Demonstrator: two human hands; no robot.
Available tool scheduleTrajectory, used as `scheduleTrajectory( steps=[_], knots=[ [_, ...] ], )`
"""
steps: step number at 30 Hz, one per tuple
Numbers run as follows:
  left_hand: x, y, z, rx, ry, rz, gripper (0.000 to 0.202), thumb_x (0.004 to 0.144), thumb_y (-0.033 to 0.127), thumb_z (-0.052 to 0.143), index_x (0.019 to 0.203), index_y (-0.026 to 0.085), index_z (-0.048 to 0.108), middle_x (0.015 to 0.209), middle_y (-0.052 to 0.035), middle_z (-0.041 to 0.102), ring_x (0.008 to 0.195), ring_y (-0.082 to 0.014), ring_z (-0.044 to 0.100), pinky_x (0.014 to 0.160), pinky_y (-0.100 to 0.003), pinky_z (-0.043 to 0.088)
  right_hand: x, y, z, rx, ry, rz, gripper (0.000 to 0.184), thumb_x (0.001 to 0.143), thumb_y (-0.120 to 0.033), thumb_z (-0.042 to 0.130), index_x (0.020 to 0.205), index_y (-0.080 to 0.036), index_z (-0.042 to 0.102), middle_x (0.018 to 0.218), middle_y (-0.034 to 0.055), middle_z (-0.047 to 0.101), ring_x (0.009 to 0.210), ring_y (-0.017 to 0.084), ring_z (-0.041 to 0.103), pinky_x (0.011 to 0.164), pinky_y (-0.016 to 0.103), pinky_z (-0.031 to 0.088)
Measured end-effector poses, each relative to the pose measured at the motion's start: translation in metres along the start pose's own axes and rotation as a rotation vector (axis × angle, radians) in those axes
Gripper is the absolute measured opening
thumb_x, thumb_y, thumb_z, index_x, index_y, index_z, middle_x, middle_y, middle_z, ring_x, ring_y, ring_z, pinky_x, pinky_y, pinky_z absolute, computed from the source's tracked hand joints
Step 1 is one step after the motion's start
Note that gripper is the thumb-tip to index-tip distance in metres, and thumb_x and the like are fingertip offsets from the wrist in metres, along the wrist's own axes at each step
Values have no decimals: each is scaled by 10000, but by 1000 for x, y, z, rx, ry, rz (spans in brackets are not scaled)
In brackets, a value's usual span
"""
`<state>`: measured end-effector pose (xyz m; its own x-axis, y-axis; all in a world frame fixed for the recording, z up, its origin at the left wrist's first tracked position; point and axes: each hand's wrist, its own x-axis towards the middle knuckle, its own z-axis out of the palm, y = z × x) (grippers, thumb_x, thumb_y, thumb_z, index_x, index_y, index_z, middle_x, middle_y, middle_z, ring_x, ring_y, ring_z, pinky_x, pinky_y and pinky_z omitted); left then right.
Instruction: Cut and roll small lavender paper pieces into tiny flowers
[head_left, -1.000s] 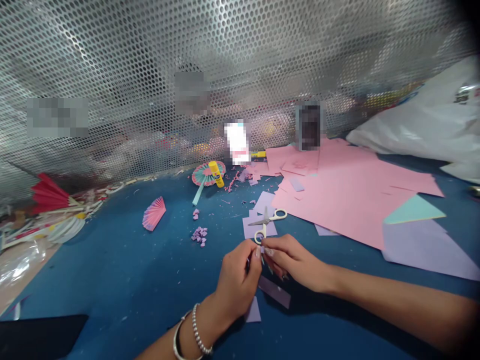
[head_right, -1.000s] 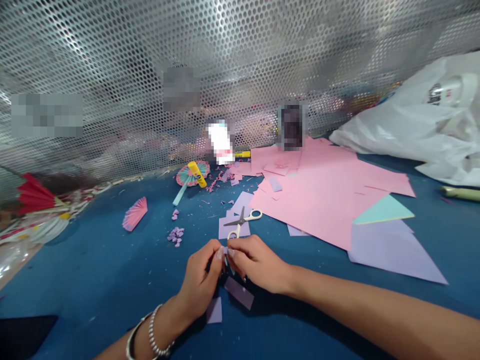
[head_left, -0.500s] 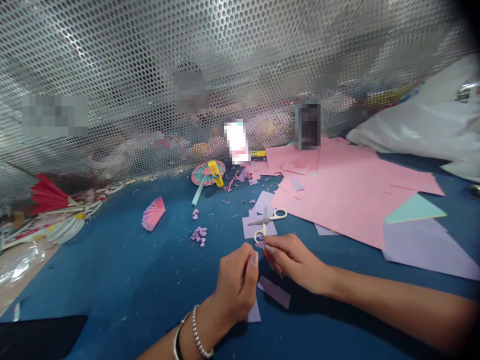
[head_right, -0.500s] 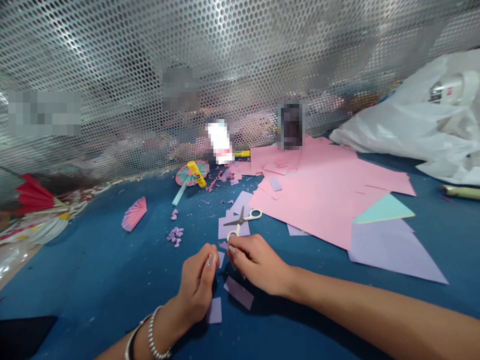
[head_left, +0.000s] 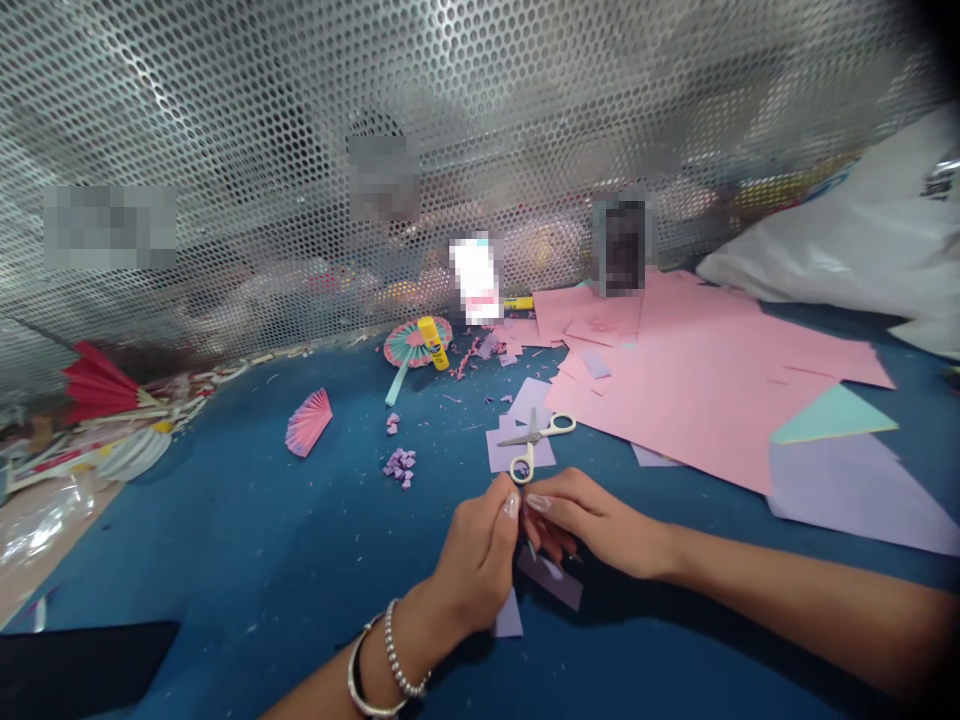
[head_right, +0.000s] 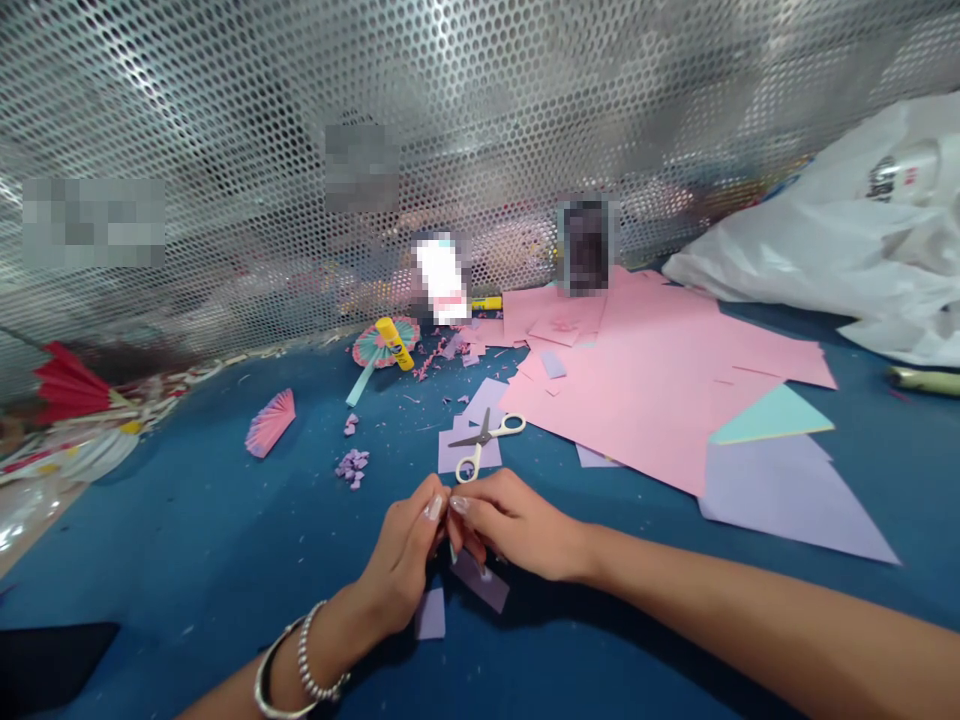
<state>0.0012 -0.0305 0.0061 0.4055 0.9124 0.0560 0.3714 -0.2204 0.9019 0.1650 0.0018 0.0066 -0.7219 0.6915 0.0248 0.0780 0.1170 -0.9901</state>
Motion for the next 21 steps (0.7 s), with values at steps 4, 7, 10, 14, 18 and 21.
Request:
scheduleTrajectory(
  steps=[4,7,10,14,18,21],
  knots=[
    [0,-1,0,7,-7,11,380,954,340,182,718,189,439,651,-32,561,584,-145,483,585,-264,351,-1,3,0,34,0,23,455,919,-419,316,633,-137,531,497,-14,483,436,85,424,460,199,364],
    [0,-2,0,53,2,6,393,952,343,184,706,188,447,625,-22,537,547,-138,448,558,-260,336,-1,4,0,34,0,23,453,922,-419,320,635,-138,529,499,-15,483,436,83,424,458,197,363],
    [0,-1,-1,77,7,19,381,952,321,194,697,187,443,596,-6,508,524,-131,423,542,-257,319,-1,3,-1,30,2,22,448,923,-414,318,641,-139,530,500,-16,482,439,83,425,461,197,364],
    [1,1,0,94,21,39,349,949,276,213,695,187,435,589,10,485,520,-123,420,547,-254,314,-1,2,-1,22,7,27,444,917,-416,320,634,-142,525,494,-16,482,439,85,429,466,200,368],
    [0,0,0,107,36,40,330,946,265,225,699,187,430,570,25,440,502,-118,392,526,-253,297,0,2,0,15,14,37,442,916,-411,325,616,-146,512,490,-17,479,436,86,425,463,202,362],
    [0,-1,0,107,31,31,330,948,270,219,709,186,431,567,28,421,499,-117,378,516,-254,287,0,3,0,16,9,22,438,919,-395,320,606,-150,503,488,-19,478,438,85,424,467,202,364]
  ],
)
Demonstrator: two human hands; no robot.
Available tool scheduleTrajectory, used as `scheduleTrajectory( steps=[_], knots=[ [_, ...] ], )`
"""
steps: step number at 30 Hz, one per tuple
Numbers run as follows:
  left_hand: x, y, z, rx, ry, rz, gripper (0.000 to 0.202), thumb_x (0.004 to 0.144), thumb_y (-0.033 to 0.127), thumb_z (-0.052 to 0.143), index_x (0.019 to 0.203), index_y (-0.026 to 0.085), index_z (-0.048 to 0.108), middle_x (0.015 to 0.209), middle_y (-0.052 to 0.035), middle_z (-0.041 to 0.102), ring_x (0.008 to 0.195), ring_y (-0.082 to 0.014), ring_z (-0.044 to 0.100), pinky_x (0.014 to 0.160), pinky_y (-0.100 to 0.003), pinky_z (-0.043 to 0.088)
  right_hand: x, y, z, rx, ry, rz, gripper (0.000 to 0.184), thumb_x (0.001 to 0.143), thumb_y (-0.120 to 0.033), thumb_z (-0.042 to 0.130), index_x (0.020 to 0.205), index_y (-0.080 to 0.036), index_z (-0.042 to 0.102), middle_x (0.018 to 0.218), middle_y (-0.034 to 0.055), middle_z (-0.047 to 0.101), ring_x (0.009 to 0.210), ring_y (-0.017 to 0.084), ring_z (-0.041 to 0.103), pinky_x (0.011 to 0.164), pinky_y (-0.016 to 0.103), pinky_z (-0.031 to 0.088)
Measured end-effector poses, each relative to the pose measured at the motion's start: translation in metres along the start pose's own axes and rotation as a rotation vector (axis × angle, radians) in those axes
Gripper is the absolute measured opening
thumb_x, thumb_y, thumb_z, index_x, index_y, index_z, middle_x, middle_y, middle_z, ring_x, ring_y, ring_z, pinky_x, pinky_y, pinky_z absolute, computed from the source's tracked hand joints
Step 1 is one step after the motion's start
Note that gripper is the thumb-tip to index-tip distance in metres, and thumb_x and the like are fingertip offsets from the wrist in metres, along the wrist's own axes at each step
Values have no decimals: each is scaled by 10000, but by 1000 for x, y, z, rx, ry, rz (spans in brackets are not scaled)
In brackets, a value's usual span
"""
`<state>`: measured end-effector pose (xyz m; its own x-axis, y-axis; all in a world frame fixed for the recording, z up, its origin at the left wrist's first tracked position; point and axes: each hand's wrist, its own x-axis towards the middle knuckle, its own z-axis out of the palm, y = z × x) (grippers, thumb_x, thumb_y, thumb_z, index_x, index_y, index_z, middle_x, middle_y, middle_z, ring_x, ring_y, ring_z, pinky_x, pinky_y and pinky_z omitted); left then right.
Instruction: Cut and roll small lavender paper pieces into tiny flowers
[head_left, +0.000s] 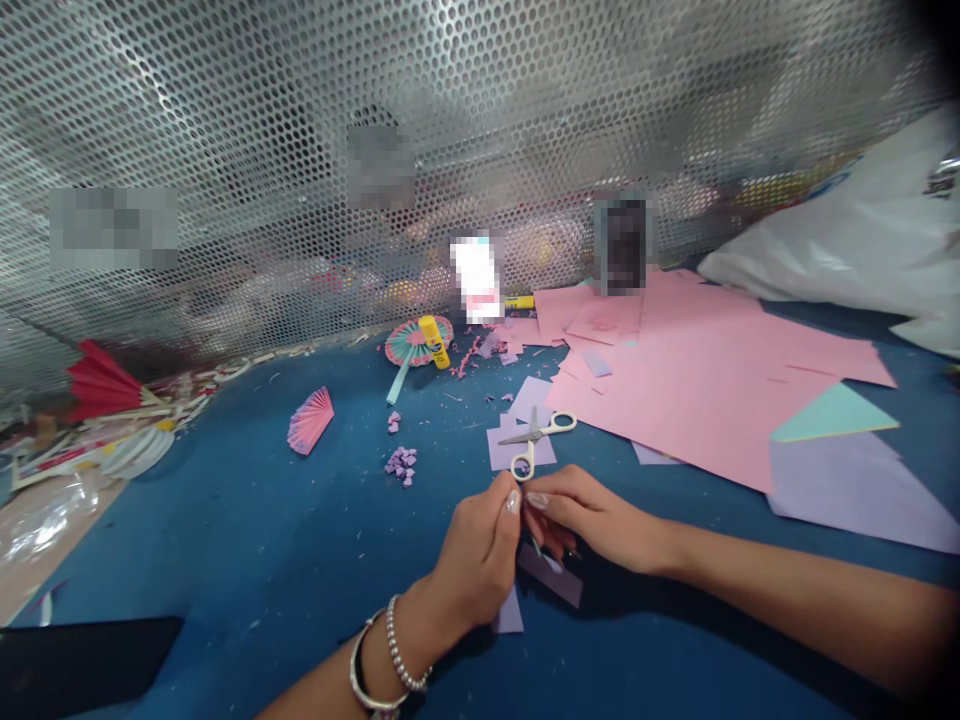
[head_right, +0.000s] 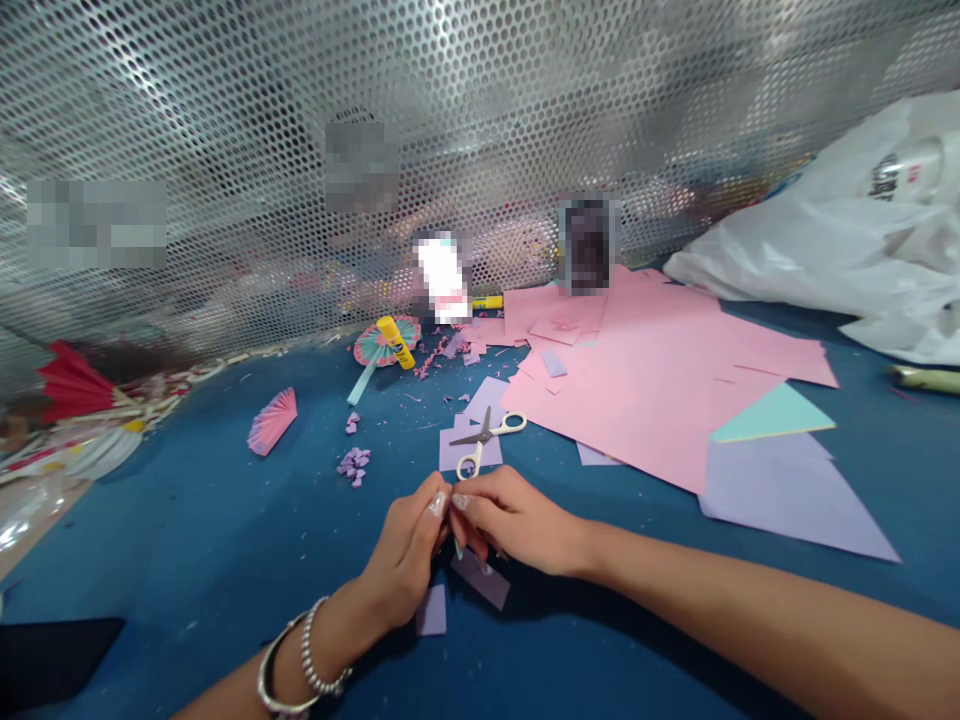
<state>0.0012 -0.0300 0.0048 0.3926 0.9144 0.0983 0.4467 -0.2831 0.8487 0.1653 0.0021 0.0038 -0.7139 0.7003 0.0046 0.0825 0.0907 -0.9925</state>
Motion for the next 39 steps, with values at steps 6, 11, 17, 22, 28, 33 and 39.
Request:
scheduleTrajectory(
  steps=[6,11,17,22,28,33,39],
  knots=[
    [0,-1,0,12,-10,-2,308,947,280,213,715,193,396,569,35,392,496,-119,361,516,-258,274,0,1,0,-8,-6,-16,427,918,-374,323,598,-151,497,487,-16,480,439,88,427,468,204,363],
    [0,-1,0,18,-24,0,293,940,275,234,710,195,396,569,35,389,497,-121,363,514,-254,272,0,1,0,-14,-1,-16,433,920,-364,320,578,-155,486,481,-17,480,438,88,429,472,205,368],
    [1,0,-1,8,-22,11,271,932,258,253,706,191,386,584,29,404,511,-118,367,520,-253,276,0,1,0,-31,4,-21,437,920,-351,319,557,-158,466,482,-14,484,447,87,438,482,204,369],
    [1,-1,0,-7,-2,-13,281,931,254,267,675,192,365,565,42,371,508,-109,342,514,-248,264,0,3,-1,-43,-4,-35,430,922,-330,319,556,-156,463,483,-14,486,446,81,434,480,197,363],
    [0,-3,1,-10,13,-16,268,926,243,291,672,190,353,553,53,354,496,-98,332,509,-239,255,0,2,0,-48,0,-53,419,917,-304,317,554,-156,463,479,-16,485,444,78,434,484,195,367],
    [0,-4,2,39,40,18,251,916,220,307,672,187,357,555,53,370,494,-91,342,505,-223,257,0,2,0,-45,3,-32,413,911,-312,319,556,-157,462,485,-13,488,449,81,441,482,196,365],
    [0,-4,4,119,34,57,189,886,185,353,699,185,378,565,50,418,487,-87,377,507,-209,277,0,1,0,-44,19,-25,384,883,-321,349,554,-159,462,481,-12,488,440,82,442,462,194,355]
  ],
)
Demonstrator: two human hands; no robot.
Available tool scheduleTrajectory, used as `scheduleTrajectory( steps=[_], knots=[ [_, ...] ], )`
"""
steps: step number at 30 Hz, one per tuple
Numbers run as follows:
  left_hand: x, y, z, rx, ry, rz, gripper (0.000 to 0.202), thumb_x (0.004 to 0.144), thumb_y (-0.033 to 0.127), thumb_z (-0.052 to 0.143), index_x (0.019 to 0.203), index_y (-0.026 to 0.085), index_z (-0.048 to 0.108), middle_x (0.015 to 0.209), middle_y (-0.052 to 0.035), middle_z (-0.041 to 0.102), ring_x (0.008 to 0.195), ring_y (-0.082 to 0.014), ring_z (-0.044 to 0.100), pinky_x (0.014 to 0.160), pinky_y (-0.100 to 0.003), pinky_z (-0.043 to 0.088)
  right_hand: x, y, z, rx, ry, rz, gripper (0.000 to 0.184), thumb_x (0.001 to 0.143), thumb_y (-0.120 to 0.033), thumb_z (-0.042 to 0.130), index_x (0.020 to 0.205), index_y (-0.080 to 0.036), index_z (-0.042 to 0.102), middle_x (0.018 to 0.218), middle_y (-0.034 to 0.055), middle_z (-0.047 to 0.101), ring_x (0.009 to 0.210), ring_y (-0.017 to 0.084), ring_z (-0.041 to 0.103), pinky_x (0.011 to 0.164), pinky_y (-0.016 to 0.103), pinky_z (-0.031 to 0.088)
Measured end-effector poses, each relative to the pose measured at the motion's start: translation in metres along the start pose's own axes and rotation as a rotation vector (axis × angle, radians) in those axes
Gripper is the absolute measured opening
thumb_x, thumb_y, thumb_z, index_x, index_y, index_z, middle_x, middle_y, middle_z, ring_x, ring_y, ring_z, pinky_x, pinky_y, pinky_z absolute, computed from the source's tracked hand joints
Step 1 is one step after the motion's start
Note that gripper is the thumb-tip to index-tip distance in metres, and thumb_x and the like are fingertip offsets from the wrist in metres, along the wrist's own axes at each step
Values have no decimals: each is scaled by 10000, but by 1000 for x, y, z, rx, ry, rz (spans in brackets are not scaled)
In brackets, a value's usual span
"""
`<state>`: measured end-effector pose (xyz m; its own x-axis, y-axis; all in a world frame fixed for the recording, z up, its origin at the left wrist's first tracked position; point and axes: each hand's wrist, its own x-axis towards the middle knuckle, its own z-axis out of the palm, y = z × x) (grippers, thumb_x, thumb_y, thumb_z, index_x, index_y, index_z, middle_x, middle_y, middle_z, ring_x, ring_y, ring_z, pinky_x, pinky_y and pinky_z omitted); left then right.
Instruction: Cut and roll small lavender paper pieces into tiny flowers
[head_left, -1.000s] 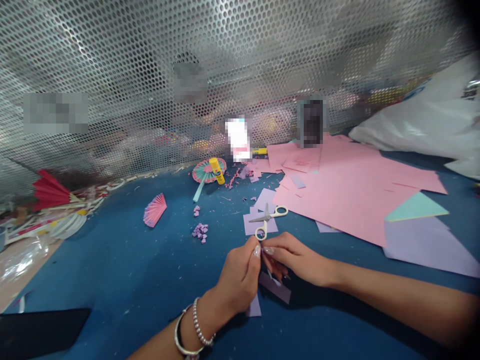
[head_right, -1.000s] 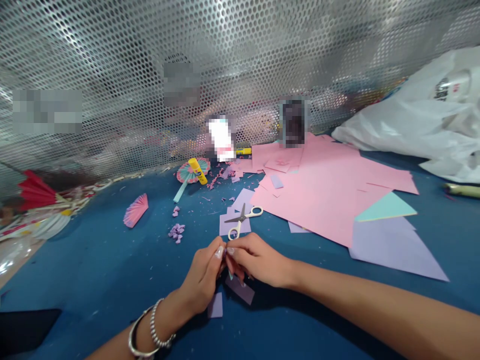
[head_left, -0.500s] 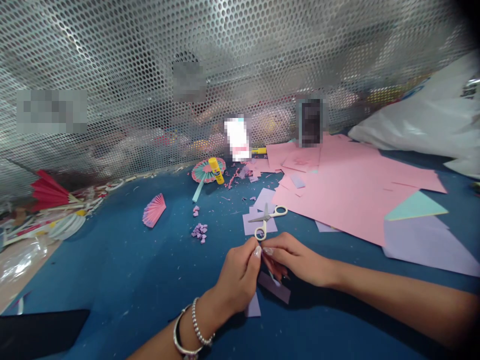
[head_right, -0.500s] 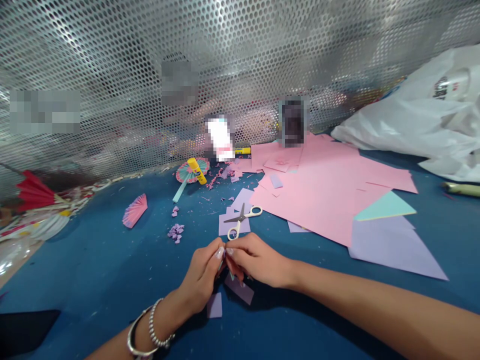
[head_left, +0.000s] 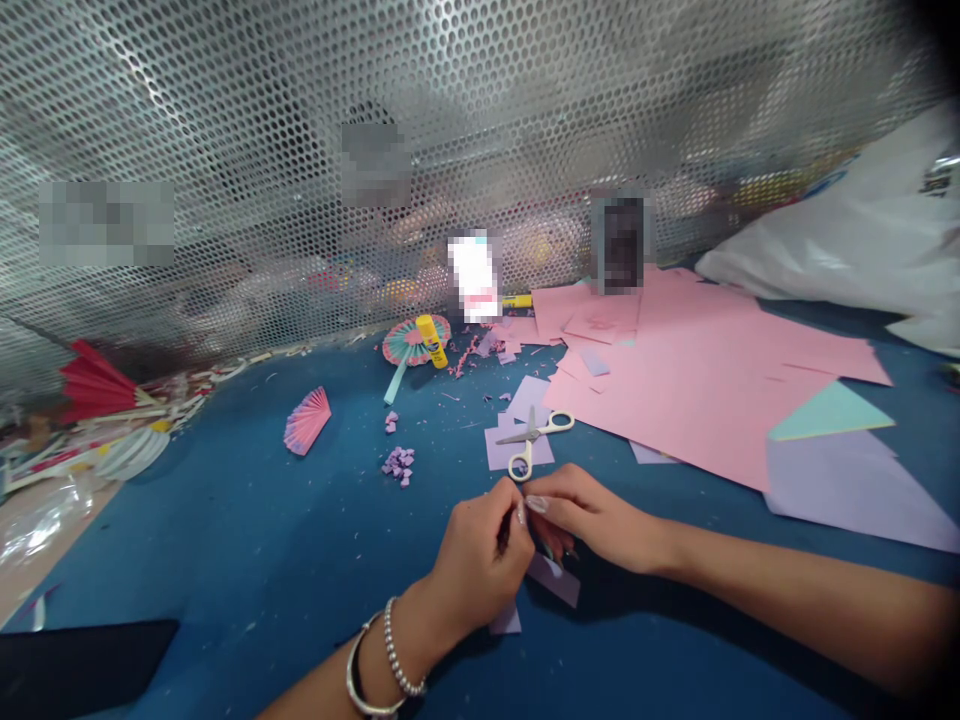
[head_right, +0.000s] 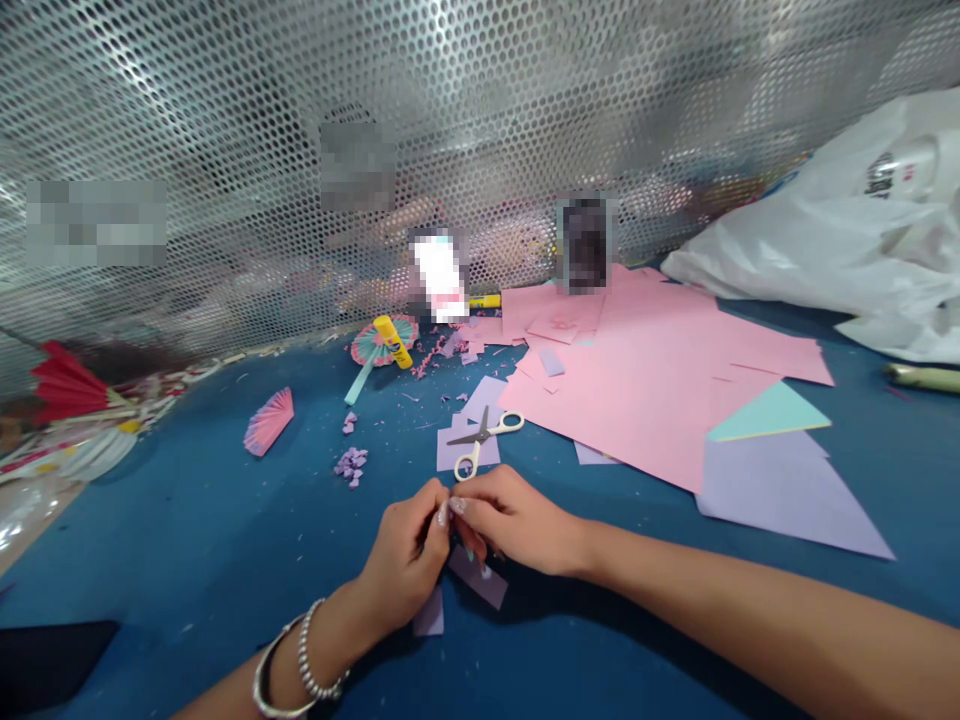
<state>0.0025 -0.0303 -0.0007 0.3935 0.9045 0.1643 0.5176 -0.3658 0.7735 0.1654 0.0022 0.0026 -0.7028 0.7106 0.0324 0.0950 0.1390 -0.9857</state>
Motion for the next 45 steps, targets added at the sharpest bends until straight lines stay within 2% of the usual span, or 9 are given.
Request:
scheduleTrajectory(
  steps=[13,19,25,29,36,39,40,42,45],
  knots=[
    [1,2,-1,-42,19,-77,223,920,235,320,732,180,426,602,38,449,534,-100,413,547,-229,299,-1,0,-1,-84,82,-66,312,852,-219,336,573,-165,464,483,-23,481,449,86,457,482,193,349],
    [5,5,-4,-239,14,-181,351,947,363,255,709,182,437,587,35,461,540,-104,432,544,-228,324,-7,2,3,-428,273,-93,266,831,-187,321,586,-177,426,508,-17,477,463,98,419,490,220,293],
    [9,4,-2,-284,44,-248,299,897,413,411,872,167,579,666,19,539,593,-107,470,566,-216,358,-11,2,2,-769,281,-273,172,797,-184,349,644,-183,427,566,-10,479,489,108,363,505,246,247],
    [12,2,-3,-288,91,-275,258,881,379,467,939,179,619,713,7,578,631,-113,498,599,-214,381,-9,2,-3,-841,324,-220,177,807,-174,334,665,-179,440,586,-3,495,506,111,398,517,242,261],
    [15,-2,-3,-287,183,-221,202,866,336,502,858,178,629,803,-3,554,653,-109,490,589,-207,386,-5,2,-5,-798,322,-107,209,823,-160,337,650,-184,453,579,-15,510,500,106,426,516,233,295],
    [14,-4,-2,-325,203,-268,200,862,339,500,816,172,600,749,12,530,607,-100,475,570,-205,388,-5,2,-5,-765,405,-54,115,812,-170,401,730,-189,479,596,-20,519,493,111,441,495,232,321],
    [14,-5,-2,-335,211,-283,199,860,340,501,807,170,590,726,18,519,589,-96,469,560,-204,387,-4,3,-5,-752,447,-78,58,799,-173,438,800,-188,493,651,-8,545,532,122,473,505,235,349],
    [14,-6,-1,-354,218,-299,197,855,342,501,799,168,574,685,29,497,565,-95,462,542,-203,384,-4,4,-5,-752,502,-207,185,773,-149,494,953,-192,504,838,42,585,714,164,544,603,268,428],
    [14,-6,-2,-382,220,-296,184,854,329,492,800,164,555,659,35,479,557,-98,463,532,-203,388,-2,6,-6,-808,492,-399,287,771,-76,506,1010,-231,543,1047,75,550,975,215,499,797,363,444]
  ],
)
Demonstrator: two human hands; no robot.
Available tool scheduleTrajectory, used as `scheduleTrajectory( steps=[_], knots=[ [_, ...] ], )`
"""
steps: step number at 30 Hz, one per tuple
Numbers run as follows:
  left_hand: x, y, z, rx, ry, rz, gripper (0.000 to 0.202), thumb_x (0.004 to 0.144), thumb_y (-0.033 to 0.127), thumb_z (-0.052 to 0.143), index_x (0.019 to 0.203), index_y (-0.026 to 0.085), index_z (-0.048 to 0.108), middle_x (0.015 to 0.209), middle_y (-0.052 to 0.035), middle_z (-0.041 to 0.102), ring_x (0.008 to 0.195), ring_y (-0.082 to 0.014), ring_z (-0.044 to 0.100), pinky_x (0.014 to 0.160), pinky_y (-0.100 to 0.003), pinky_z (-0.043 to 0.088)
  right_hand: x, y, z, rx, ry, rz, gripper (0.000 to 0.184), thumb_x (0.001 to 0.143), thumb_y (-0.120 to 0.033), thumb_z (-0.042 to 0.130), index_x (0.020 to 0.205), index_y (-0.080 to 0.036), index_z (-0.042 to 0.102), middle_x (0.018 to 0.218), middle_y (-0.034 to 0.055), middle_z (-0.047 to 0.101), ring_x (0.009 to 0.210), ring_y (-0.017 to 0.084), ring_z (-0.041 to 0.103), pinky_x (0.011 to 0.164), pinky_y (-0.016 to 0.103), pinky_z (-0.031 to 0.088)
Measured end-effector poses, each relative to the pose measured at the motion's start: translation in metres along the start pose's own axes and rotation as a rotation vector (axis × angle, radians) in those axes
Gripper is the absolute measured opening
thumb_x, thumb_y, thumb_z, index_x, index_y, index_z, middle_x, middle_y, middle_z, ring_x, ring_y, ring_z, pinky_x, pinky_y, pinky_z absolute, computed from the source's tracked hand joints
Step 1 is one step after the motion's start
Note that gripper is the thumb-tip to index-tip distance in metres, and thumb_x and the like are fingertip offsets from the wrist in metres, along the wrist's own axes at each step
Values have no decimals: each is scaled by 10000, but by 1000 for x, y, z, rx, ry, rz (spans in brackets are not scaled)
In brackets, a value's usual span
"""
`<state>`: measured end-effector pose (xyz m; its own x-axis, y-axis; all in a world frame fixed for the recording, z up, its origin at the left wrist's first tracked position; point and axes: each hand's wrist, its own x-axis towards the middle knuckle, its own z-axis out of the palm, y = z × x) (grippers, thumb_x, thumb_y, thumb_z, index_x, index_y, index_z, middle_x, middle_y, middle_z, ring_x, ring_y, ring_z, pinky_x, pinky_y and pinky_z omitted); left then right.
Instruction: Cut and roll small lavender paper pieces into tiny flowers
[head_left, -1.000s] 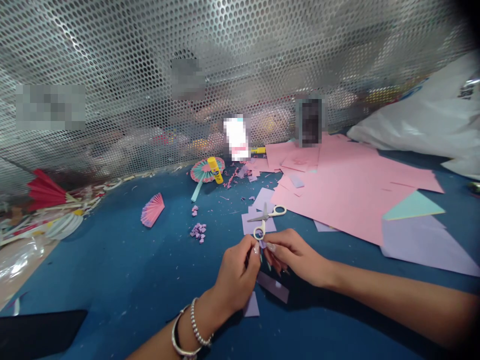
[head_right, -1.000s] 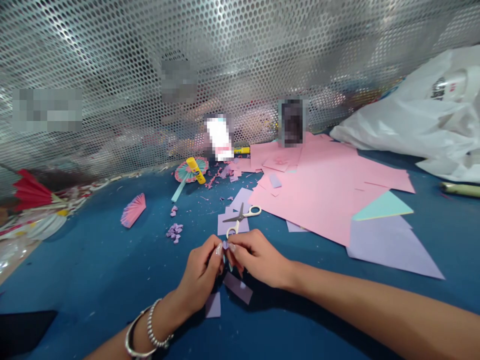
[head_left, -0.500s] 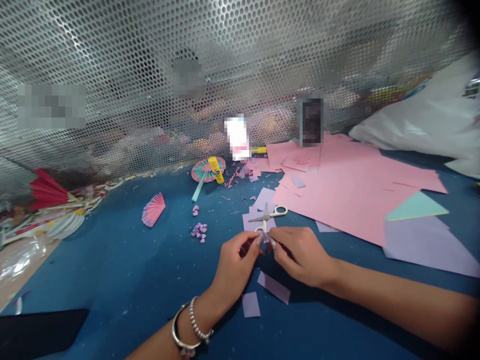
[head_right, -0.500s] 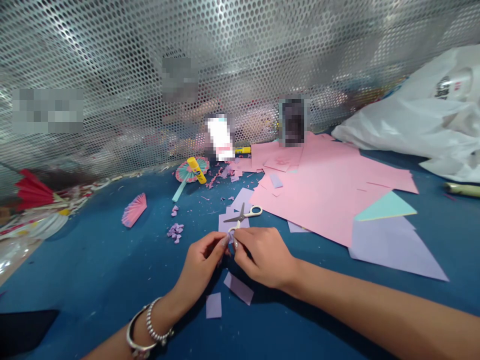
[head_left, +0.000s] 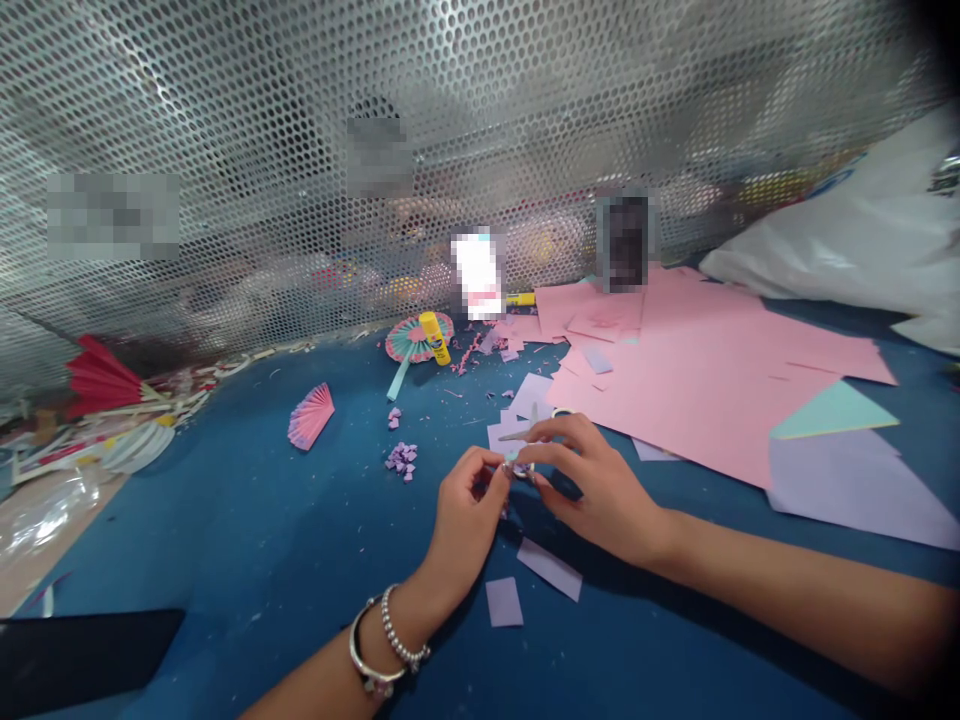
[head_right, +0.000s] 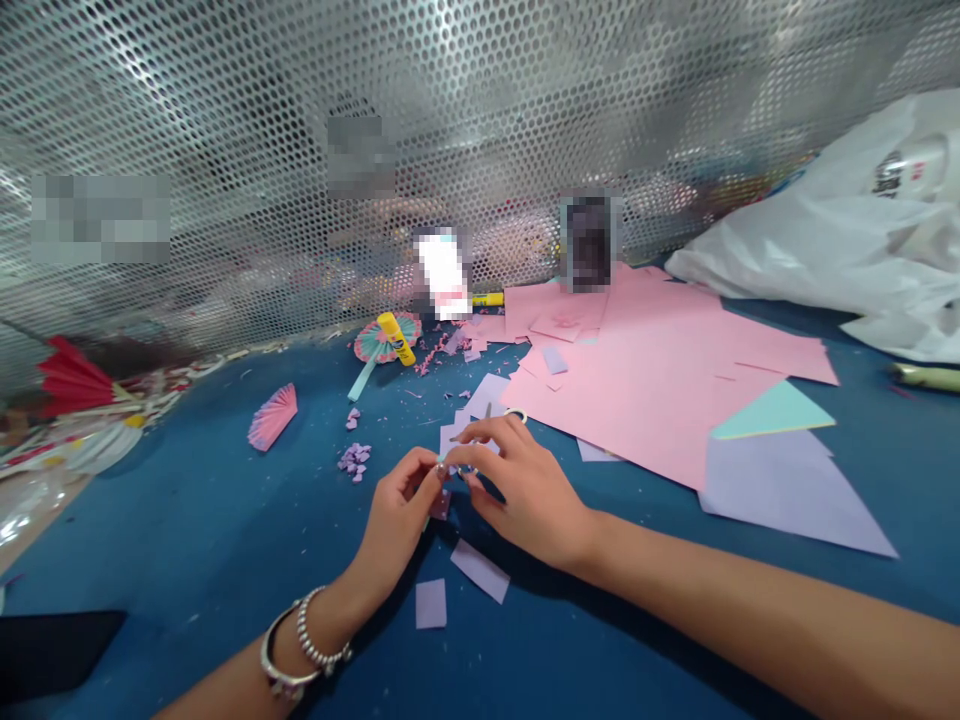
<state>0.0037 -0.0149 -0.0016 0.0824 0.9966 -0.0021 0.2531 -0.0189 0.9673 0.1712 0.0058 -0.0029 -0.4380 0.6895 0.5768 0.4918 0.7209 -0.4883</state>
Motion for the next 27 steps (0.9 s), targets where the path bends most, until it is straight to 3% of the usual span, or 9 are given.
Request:
scheduleTrajectory(
  steps=[5,10,18,27],
  knots=[
    [0,1,-1,4,2,-4,165,847,308,490,789,164,544,652,32,473,560,-103,471,530,-203,401,0,5,2,44,30,33,151,834,-132,529,902,-241,607,1010,64,548,970,212,490,789,376,463],
    [0,2,-1,0,-22,-10,174,863,293,466,880,165,582,705,13,535,587,-107,512,549,-203,414,1,6,0,122,38,88,144,829,-112,545,850,-227,628,949,53,545,933,196,503,794,361,465],
    [-2,8,-1,-20,-108,57,262,867,239,461,1056,176,631,960,-56,621,711,-125,563,558,-194,429,4,5,0,182,11,157,132,831,-109,534,867,-216,604,942,56,538,932,198,506,816,369,454],
    [1,4,0,-37,-52,22,273,807,345,582,977,168,702,817,-54,672,647,-137,565,574,-227,445,5,2,-3,240,-13,226,73,830,-152,529,870,-210,512,916,44,548,899,186,513,782,344,446]
  ],
)
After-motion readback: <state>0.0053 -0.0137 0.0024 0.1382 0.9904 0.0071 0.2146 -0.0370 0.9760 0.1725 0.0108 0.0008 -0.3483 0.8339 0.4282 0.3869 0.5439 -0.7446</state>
